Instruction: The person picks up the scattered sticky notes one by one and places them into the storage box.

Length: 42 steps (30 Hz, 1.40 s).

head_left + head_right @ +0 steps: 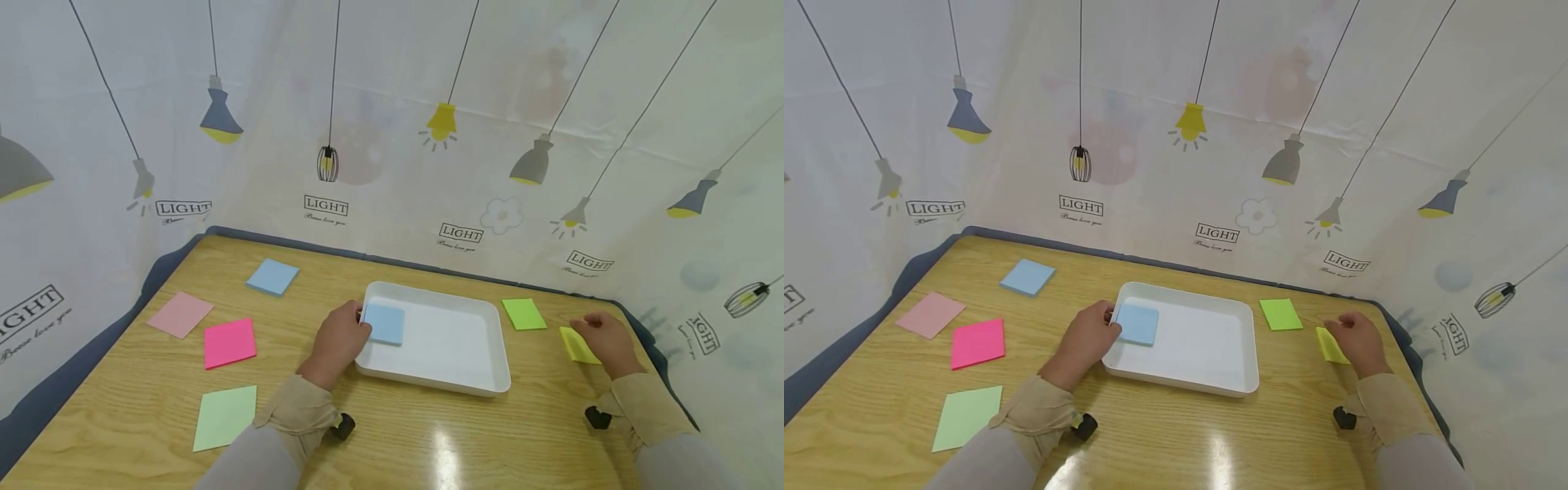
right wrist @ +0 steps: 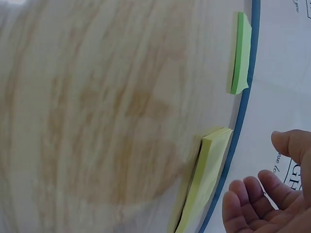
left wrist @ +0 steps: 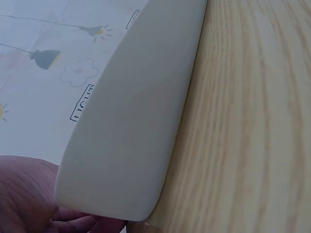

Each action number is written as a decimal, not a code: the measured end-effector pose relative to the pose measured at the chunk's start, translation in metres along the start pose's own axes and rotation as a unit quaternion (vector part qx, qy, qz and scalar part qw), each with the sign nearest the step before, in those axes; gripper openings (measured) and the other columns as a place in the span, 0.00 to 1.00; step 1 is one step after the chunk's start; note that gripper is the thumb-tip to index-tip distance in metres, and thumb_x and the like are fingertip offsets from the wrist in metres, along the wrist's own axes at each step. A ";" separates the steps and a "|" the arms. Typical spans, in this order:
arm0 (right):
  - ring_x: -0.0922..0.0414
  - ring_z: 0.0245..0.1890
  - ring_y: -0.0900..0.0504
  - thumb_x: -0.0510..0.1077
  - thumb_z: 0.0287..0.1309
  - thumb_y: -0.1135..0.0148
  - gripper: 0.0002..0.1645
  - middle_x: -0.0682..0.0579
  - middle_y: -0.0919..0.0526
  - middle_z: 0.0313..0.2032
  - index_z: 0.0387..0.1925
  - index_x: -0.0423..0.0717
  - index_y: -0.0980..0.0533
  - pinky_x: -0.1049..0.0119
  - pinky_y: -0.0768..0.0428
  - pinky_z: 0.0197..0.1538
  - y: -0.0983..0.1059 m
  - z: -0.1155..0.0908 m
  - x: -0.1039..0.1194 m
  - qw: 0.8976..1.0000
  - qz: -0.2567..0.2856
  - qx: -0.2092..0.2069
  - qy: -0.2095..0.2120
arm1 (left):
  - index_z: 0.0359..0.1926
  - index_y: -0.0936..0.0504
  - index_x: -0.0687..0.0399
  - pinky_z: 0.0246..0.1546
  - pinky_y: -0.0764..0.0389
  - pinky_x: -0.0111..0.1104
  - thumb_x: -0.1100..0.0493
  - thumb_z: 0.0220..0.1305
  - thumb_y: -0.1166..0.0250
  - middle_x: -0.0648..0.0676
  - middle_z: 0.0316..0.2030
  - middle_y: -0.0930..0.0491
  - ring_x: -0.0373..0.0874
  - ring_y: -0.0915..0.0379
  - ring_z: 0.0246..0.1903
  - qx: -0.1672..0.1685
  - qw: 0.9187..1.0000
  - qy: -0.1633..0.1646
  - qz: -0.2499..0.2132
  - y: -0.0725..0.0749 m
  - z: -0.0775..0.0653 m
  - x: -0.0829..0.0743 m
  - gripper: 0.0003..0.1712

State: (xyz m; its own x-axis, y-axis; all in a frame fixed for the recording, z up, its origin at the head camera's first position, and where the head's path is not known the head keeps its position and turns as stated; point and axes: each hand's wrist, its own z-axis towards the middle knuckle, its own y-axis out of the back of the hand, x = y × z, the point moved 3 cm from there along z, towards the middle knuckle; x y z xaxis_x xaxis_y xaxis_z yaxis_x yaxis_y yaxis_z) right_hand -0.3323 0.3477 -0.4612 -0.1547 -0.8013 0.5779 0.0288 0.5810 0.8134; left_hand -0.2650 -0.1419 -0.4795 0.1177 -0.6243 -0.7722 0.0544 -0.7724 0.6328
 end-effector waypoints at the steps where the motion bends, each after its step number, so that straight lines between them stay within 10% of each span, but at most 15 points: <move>1: 0.37 0.52 0.33 0.67 0.61 0.54 0.45 0.29 0.36 0.59 0.61 0.31 0.39 0.42 0.28 0.48 0.000 0.001 -0.002 1.000 -0.011 -0.004 0.001 | 0.56 0.28 0.53 0.32 0.22 0.39 0.55 0.62 0.46 0.53 0.43 0.21 0.43 0.27 0.35 0.000 1.000 0.001 0.000 0.000 0.000 0.000 0.21; 18: 0.28 0.54 0.38 0.76 0.52 0.53 0.65 0.17 0.42 0.58 0.59 0.15 0.47 0.37 0.32 0.54 0.001 -0.002 -0.012 0.984 -0.158 0.073 -0.038 | 0.57 0.28 0.53 0.33 0.21 0.40 0.55 0.62 0.46 0.54 0.44 0.20 0.44 0.27 0.35 -0.003 1.000 -0.003 0.006 0.001 0.000 0.000 0.22; 22: 0.40 0.33 0.26 0.78 0.47 0.49 0.59 0.29 0.25 0.34 0.46 0.20 0.31 0.50 0.23 0.34 0.001 -0.001 -0.012 0.979 -0.188 0.070 -0.040 | 0.56 0.27 0.53 0.33 0.22 0.40 0.55 0.62 0.46 0.53 0.43 0.20 0.44 0.27 0.35 -0.005 1.000 -0.006 0.006 0.000 0.001 0.000 0.21; 26: 0.49 0.24 0.31 0.80 0.44 0.49 0.52 0.45 0.30 0.20 0.29 0.29 0.26 0.58 0.30 0.25 -0.001 0.000 -0.014 0.972 -0.219 0.075 -0.039 | 0.55 0.27 0.53 0.34 0.21 0.40 0.55 0.62 0.46 0.53 0.43 0.20 0.43 0.27 0.36 -0.003 1.000 -0.005 0.009 0.000 0.001 0.000 0.21; 42: 0.33 0.43 0.31 0.80 0.44 0.50 0.69 0.19 0.34 0.49 0.53 0.15 0.40 0.42 0.26 0.42 0.005 0.004 -0.010 0.962 -0.218 0.152 -0.065 | 0.57 0.28 0.53 0.34 0.21 0.40 0.55 0.62 0.46 0.54 0.44 0.20 0.44 0.26 0.36 -0.001 1.000 -0.006 0.009 0.000 0.000 0.000 0.21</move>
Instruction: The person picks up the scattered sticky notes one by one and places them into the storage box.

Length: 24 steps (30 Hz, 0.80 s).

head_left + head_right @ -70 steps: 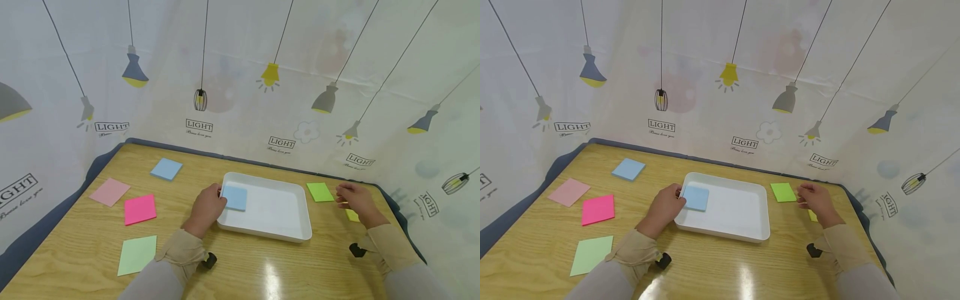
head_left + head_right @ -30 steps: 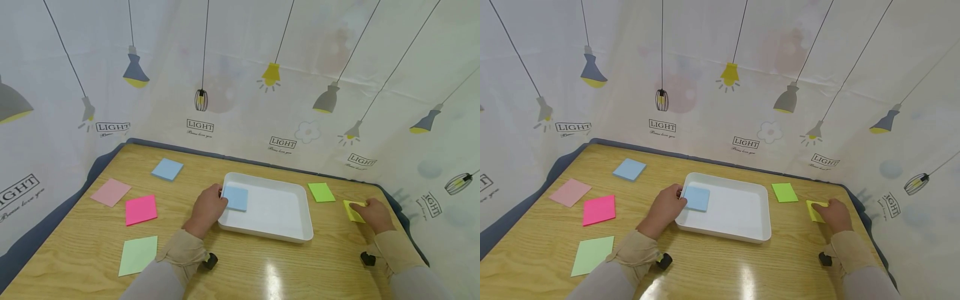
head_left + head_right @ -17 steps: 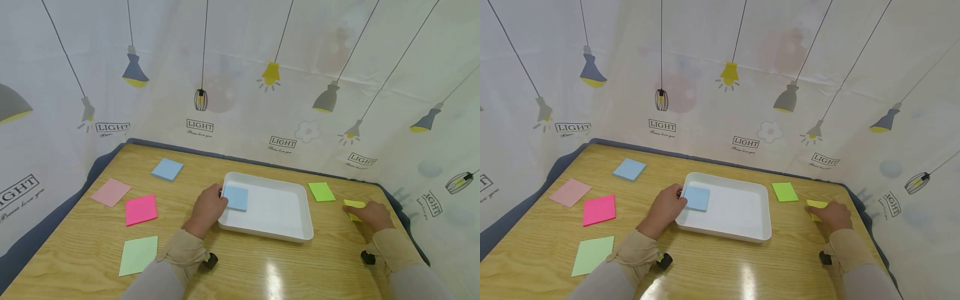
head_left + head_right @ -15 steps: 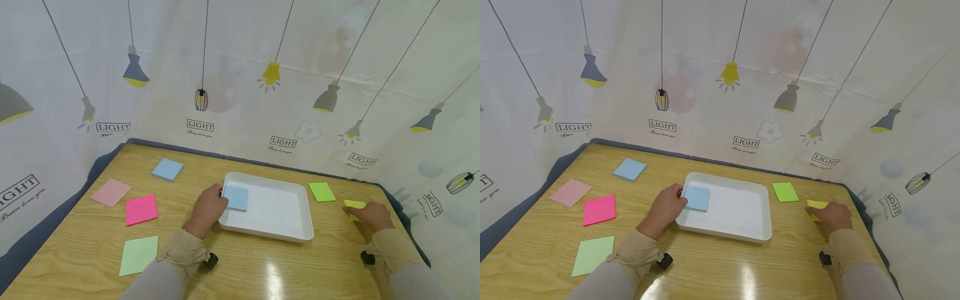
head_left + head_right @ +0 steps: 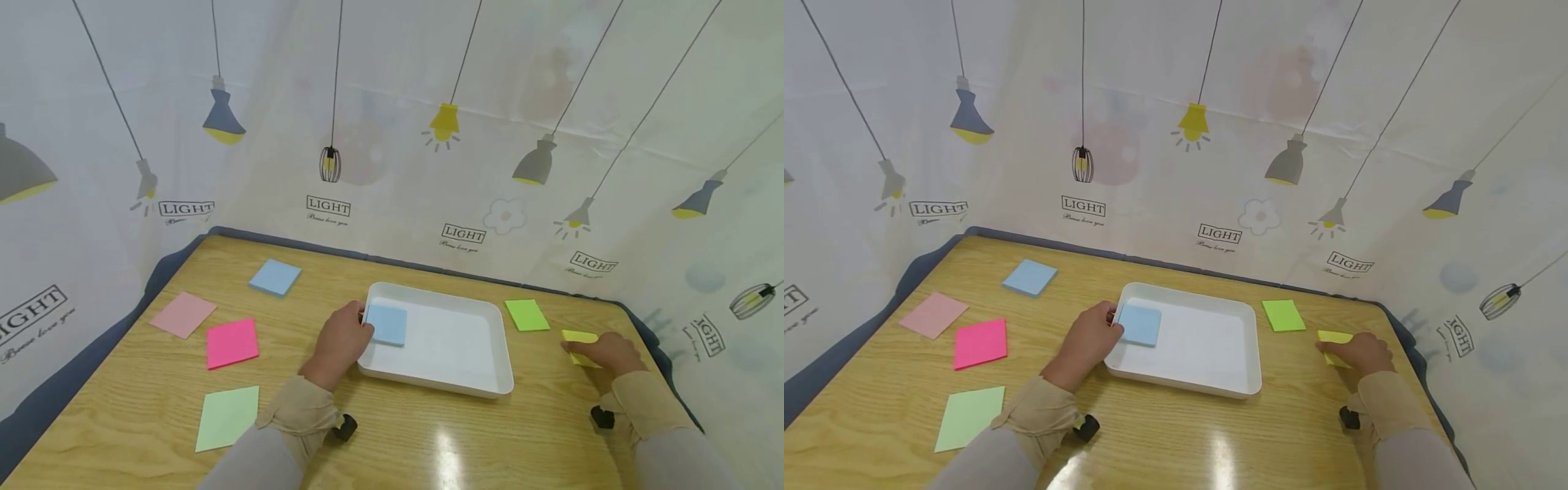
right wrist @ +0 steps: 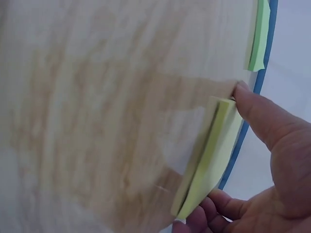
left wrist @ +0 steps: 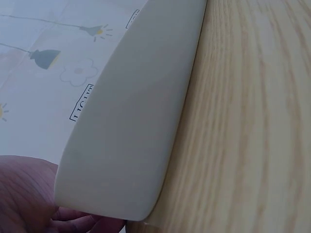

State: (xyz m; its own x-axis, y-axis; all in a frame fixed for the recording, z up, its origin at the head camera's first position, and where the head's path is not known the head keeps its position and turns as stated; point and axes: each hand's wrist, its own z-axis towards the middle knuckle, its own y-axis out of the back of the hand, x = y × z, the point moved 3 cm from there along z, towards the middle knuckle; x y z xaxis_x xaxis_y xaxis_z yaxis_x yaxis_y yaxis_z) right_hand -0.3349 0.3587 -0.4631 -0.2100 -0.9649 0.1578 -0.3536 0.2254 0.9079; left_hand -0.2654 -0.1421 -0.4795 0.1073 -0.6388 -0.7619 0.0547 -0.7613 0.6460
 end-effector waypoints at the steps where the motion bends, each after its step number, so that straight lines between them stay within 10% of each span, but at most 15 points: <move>1: 0.32 0.44 0.32 0.80 0.44 0.50 0.69 0.18 0.36 0.50 0.54 0.14 0.43 0.41 0.26 0.44 0.000 0.001 0.000 1.000 -0.001 0.008 0.002 | 0.57 0.28 0.53 0.34 0.21 0.40 0.55 0.62 0.46 0.54 0.44 0.20 0.44 0.26 0.36 0.000 1.000 -0.001 -0.001 0.000 0.000 0.000 0.21; 16: 0.28 0.53 0.41 0.79 0.42 0.46 0.79 0.15 0.49 0.53 0.55 0.09 0.63 0.37 0.36 0.59 -0.004 0.002 -0.003 0.999 0.043 0.031 -0.003 | 0.58 0.28 0.53 0.33 0.21 0.39 0.55 0.63 0.46 0.54 0.45 0.21 0.43 0.27 0.35 0.003 1.000 0.005 -0.003 0.003 -0.004 -0.004 0.22; 24: 0.44 0.36 0.28 0.75 0.48 0.46 0.62 0.25 0.29 0.41 0.48 0.13 0.40 0.47 0.25 0.44 0.000 -0.002 -0.007 0.999 0.016 -0.012 0.040 | 0.58 0.29 0.53 0.34 0.21 0.40 0.55 0.63 0.46 0.55 0.45 0.21 0.44 0.26 0.36 0.004 1.000 0.005 -0.005 0.004 -0.004 -0.004 0.22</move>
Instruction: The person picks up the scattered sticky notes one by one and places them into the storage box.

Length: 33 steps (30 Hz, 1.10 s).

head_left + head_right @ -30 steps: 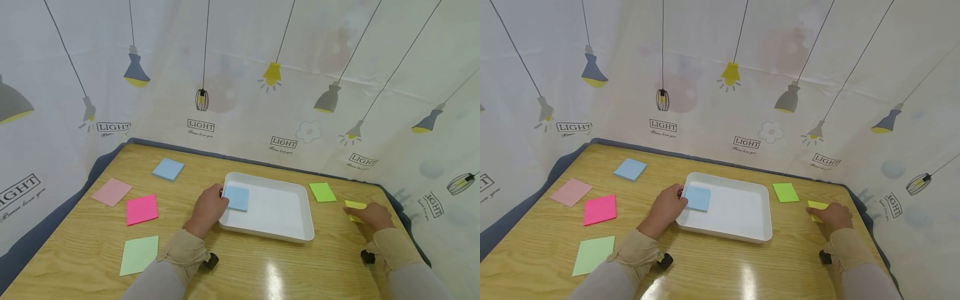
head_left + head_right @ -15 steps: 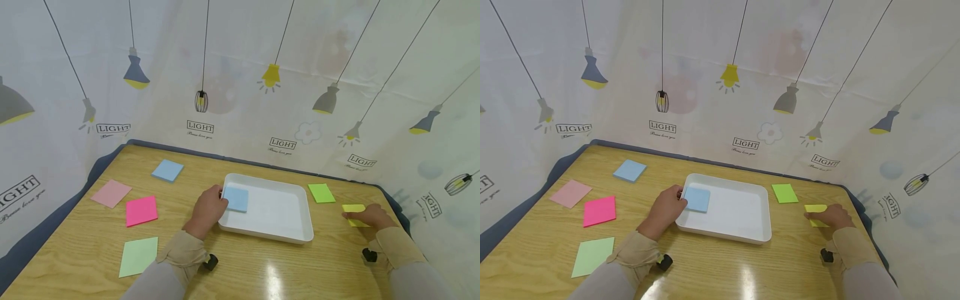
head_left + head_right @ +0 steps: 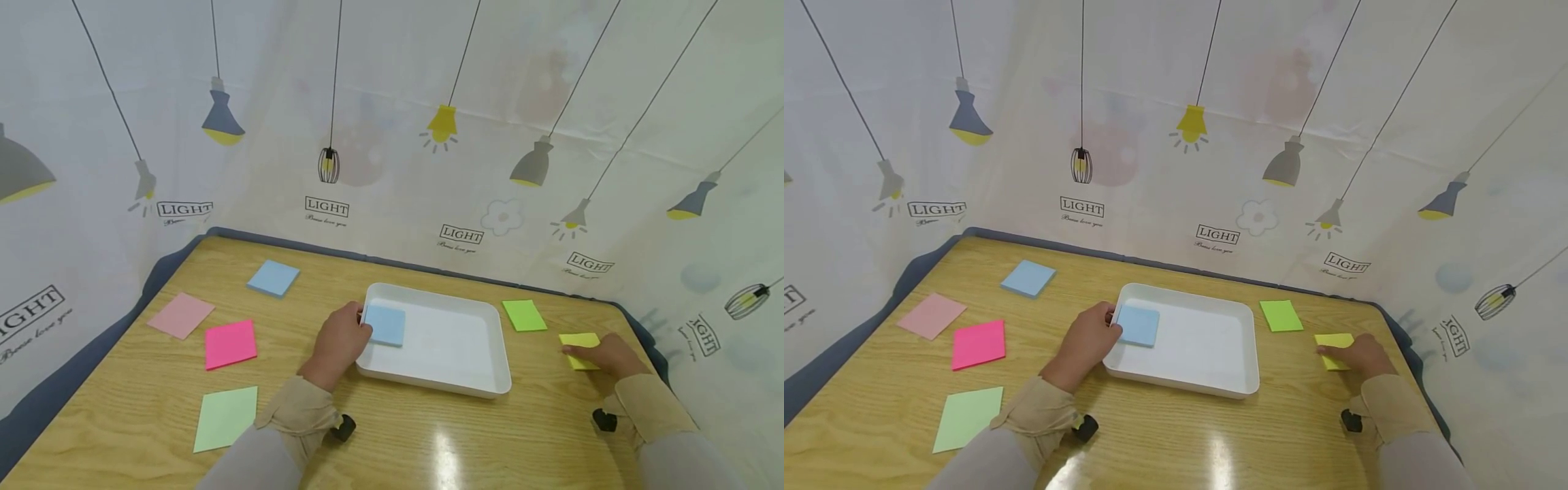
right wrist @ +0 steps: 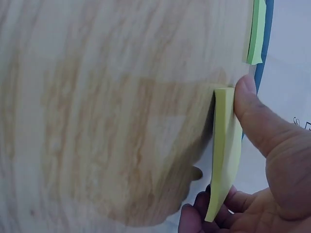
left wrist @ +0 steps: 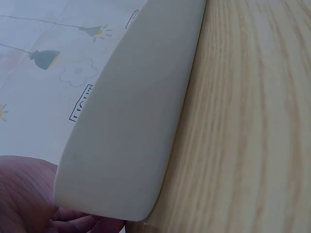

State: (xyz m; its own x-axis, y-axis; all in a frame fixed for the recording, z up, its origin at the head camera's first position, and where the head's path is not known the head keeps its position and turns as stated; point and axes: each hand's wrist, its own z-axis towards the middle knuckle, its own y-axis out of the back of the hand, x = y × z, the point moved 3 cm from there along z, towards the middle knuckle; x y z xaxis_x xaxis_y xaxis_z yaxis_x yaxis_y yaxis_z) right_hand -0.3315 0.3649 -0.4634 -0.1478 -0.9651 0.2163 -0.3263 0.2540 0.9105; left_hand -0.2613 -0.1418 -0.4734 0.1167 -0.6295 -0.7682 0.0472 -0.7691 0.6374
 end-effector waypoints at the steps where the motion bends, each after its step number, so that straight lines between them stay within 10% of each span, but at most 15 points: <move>1: 0.45 0.35 0.28 0.74 0.49 0.46 0.60 0.27 0.27 0.39 0.47 0.14 0.38 0.48 0.25 0.43 0.002 0.000 0.000 1.000 -0.004 -0.009 0.002 | 0.58 0.29 0.53 0.34 0.21 0.40 0.55 0.63 0.46 0.55 0.45 0.21 0.44 0.27 0.36 0.000 1.000 0.000 0.001 0.000 0.000 0.001 0.22; 10: 0.37 0.41 0.27 0.63 0.53 0.42 0.45 0.24 0.26 0.45 0.44 0.19 0.29 0.42 0.27 0.47 0.009 -0.001 -0.004 0.997 -0.005 -0.071 0.010 | 0.57 0.28 0.53 0.33 0.21 0.39 0.55 0.63 0.46 0.54 0.43 0.21 0.44 0.27 0.35 -0.002 1.000 0.003 -0.003 -0.002 0.003 0.004 0.22; 23: 0.40 0.47 0.27 0.60 0.58 0.44 0.47 0.23 0.41 0.60 0.61 0.22 0.42 0.54 0.19 0.42 0.011 0.000 -0.009 0.990 0.136 -0.024 -0.017 | 0.57 0.28 0.53 0.31 0.22 0.38 0.55 0.62 0.46 0.53 0.42 0.20 0.43 0.27 0.33 -0.006 1.000 -0.003 0.003 -0.004 0.004 0.004 0.22; 33: 0.56 0.35 0.23 0.61 0.57 0.42 0.42 0.45 0.25 0.43 0.58 0.30 0.36 0.62 0.19 0.38 0.011 0.003 -0.003 0.967 0.253 -0.010 -0.026 | 0.56 0.28 0.53 0.31 0.21 0.39 0.55 0.62 0.46 0.53 0.42 0.20 0.43 0.26 0.34 -0.007 1.000 -0.006 -0.004 -0.004 0.004 0.004 0.21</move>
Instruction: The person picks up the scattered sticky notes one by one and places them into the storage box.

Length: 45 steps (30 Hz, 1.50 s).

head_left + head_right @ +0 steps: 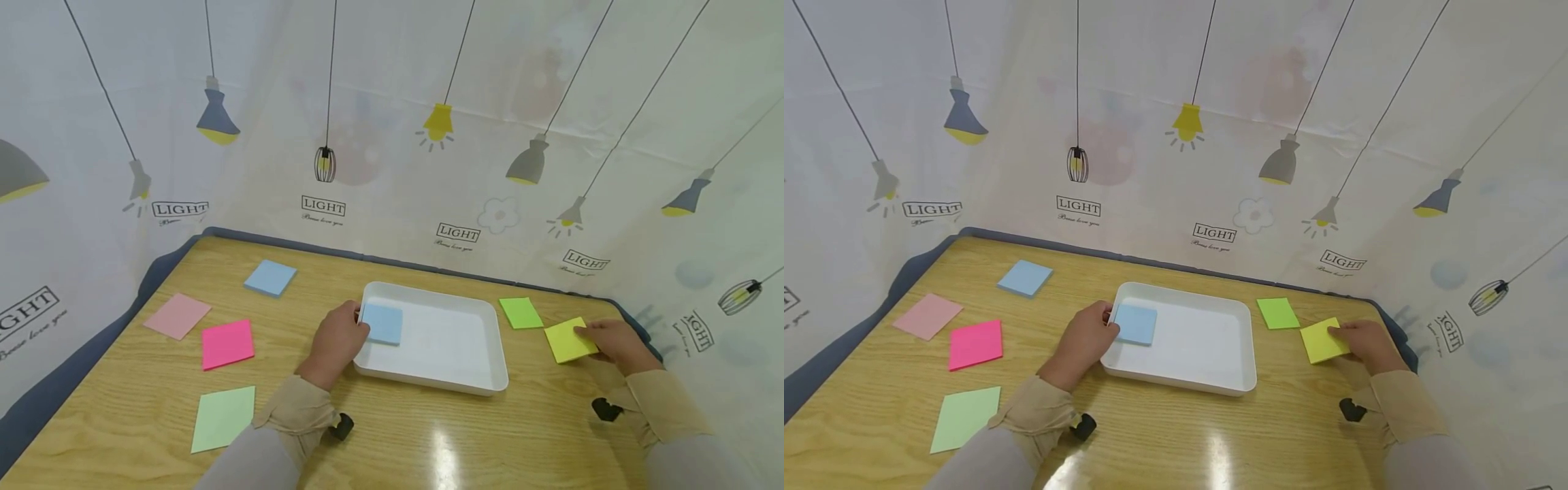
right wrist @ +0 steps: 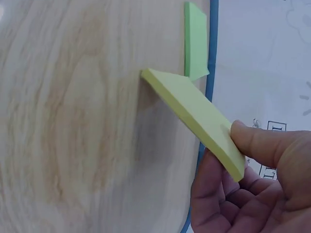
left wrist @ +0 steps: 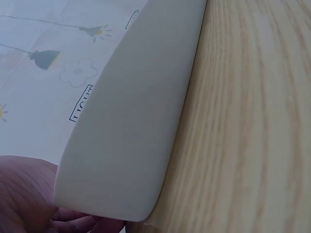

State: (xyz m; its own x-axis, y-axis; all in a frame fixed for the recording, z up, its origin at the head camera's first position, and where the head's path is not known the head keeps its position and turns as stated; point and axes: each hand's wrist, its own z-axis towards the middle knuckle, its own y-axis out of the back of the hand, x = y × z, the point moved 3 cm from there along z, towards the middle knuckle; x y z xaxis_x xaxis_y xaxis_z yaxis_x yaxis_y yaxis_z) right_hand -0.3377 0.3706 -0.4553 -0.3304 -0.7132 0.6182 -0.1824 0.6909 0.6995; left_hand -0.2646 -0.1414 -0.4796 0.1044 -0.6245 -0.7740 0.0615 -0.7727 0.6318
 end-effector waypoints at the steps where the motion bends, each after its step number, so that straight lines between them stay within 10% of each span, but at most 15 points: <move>1: 0.56 0.35 0.23 0.61 0.58 0.43 0.40 0.47 0.25 0.42 0.56 0.30 0.35 0.61 0.19 0.38 -0.001 -0.001 0.003 1.000 0.002 0.004 0.004 | 0.57 0.28 0.53 0.31 0.22 0.39 0.55 0.62 0.46 0.53 0.42 0.20 0.43 0.26 0.34 0.000 1.000 -0.002 0.001 0.000 0.000 0.000 0.21; 45: 0.55 0.38 0.21 0.57 0.60 0.43 0.31 0.46 0.25 0.42 0.51 0.34 0.32 0.65 0.18 0.39 -0.048 -0.042 0.107 0.986 0.091 0.022 0.138 | 0.58 0.29 0.52 0.29 0.22 0.37 0.55 0.63 0.47 0.53 0.42 0.21 0.43 0.27 0.33 0.008 1.000 0.012 0.000 -0.001 0.000 0.000 0.22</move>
State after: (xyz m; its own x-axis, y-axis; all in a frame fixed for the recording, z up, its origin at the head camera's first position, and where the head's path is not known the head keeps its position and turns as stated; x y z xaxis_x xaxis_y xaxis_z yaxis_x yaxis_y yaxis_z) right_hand -0.3256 0.2565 -0.4080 -0.0979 -0.5784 0.8099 -0.1856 0.8101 0.5561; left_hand -0.2648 -0.1403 -0.4799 0.1274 -0.6217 -0.7729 0.0456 -0.7747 0.6307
